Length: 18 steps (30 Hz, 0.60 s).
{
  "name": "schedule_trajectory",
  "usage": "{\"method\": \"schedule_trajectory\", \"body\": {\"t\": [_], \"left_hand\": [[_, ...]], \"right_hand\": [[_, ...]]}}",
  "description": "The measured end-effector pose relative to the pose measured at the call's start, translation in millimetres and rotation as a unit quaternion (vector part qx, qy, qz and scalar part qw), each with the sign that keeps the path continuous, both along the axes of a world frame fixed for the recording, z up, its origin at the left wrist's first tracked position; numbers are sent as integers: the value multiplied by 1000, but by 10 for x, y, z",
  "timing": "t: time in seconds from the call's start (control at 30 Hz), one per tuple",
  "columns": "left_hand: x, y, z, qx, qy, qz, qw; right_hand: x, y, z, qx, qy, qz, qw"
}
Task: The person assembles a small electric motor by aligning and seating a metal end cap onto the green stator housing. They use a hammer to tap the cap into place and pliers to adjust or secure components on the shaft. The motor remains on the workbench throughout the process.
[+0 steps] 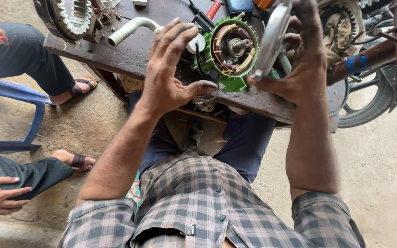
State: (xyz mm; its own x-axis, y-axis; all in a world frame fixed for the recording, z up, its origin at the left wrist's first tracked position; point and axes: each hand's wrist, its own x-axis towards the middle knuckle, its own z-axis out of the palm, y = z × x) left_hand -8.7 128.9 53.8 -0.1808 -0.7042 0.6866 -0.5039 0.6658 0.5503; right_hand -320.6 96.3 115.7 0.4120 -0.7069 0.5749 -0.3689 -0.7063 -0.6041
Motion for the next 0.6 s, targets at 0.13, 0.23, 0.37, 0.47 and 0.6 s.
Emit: {"method": "schedule_trajectory", "body": {"t": [0.13,0.23,0.37,0.47,0.6], "left_hand": [[-46,-84,-119,30,-8,-13,999],[-59,-136,-177,47,13,-24,999],[-48,-167,-214,63,30,-25,997],[-49,-207,-216,54,21,-29,998],[-82,-240,-231,46,13,-26,999]], "right_hand": [[114,-56,71,-11,125,-44,991],[219,-122,140,-72,207,-46,975],[289,-129,216,-57,225,-30,972],[309,-136,253,-50,242,-36,968],[362,-97,218,-39,244,-76,966]]}}
